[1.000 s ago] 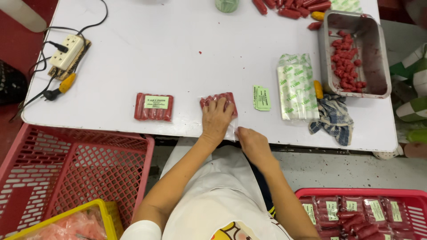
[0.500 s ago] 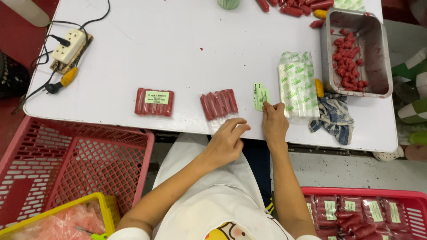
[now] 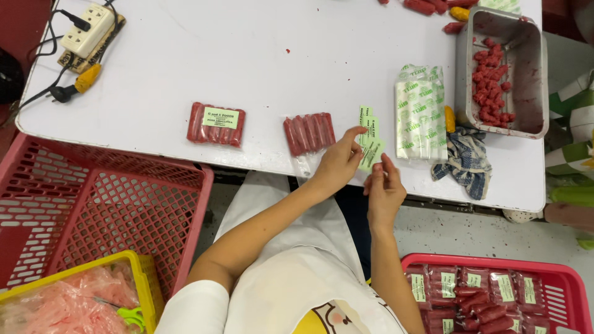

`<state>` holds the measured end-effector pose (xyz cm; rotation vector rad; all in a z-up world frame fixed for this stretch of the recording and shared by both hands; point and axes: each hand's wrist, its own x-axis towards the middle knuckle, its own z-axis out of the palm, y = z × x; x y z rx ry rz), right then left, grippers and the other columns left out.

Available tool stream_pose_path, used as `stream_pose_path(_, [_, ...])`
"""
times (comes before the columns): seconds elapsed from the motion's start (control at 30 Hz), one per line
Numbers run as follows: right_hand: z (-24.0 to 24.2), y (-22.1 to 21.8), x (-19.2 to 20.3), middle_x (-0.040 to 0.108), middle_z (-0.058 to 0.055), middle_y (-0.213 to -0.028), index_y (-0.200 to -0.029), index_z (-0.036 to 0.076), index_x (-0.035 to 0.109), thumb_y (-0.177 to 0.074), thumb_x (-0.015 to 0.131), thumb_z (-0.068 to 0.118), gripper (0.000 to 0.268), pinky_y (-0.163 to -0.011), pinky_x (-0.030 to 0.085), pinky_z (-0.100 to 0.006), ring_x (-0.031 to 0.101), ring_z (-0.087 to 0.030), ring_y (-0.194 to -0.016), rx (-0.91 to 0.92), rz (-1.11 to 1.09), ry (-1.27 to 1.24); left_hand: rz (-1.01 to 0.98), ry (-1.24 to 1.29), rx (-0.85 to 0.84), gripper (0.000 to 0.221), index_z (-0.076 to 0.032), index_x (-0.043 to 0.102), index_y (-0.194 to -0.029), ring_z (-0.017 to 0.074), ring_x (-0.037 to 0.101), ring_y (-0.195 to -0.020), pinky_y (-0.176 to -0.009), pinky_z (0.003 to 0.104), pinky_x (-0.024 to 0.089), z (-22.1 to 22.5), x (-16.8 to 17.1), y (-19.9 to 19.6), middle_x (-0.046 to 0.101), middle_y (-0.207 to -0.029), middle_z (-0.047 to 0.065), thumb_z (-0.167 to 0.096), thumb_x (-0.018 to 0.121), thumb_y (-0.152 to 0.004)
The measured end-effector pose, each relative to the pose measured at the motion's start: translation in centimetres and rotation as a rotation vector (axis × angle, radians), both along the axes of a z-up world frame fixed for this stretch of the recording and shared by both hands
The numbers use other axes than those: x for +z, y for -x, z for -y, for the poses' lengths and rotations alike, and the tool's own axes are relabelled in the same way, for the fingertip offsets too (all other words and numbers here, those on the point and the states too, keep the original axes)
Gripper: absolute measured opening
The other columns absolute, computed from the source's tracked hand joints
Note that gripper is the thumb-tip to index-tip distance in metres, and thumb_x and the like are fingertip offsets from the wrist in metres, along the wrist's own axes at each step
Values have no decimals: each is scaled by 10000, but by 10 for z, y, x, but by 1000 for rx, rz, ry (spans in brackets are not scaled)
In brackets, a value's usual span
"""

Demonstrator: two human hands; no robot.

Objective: The person places small red sausages into clear plastic bags, applies a green label to each bag, and stacks the finished packages into a red plastic basket.

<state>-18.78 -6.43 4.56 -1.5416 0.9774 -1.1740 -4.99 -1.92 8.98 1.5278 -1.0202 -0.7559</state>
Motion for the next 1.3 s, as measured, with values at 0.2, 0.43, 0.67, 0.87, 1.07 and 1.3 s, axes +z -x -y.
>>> stream_pose_path(0.2, [-17,-1,-3,538,-57,-627,-969,-5,718,-982,669,17,55,-331,395,-285,523,-162,-421,32,207,-583,822,311,60,439,-107,571,-1426,373,614,-1112,-907,457,531,-47,-43,-11,611,-1088,127,-265,554,-1018])
stream_pose_path(0.43, [-65,8,-52,474,-98,-474,-832,15,746,-867,742,-13,45,-251,278,-308,394,-168,-264,247,-75,-770,1125,310,336,81,-119,685,-1045,299,615,-926,-732,368,495,-97,-70,-38,554,-915,65,-147,642,-983])
stream_pose_path(0.67, [-50,-68,26,407,-2,-502,-806,51,652,-975,703,119,189,-350,296,-196,382,-86,-365,109,258,-963,1011,441,182,93,-54,668,-959,283,569,-733,-628,382,461,-72,-46,-5,537,-811,88,-96,589,-984])
stream_pose_path(0.87, [-43,-71,21,410,12,-501,-853,67,647,-956,738,180,178,-300,283,-177,396,-83,-337,191,231,-967,596,447,88,153,-27,662,-1105,334,610,-928,-811,398,536,-79,-30,-33,595,-1003,125,-50,573,-983])
stream_pose_path(1.07, [-35,-75,5,312,3,-483,-1077,75,609,-973,714,217,205,-287,248,-194,315,-98,-312,271,203,-932,809,207,161,222,-128,695,-1173,392,591,-1124,-917,481,508,-82,-61,-85,606,-1224,136,-205,626,-977])
stream_pose_path(1.3, [-31,-29,23,420,-28,-553,-1550,126,351,-1005,589,150,595,-299,259,-181,350,-87,-365,387,37,-747,972,8,113,183,-135,739,-904,404,555,-1158,-889,517,502,-55,-69,-81,583,-1101,95,-316,718,-901])
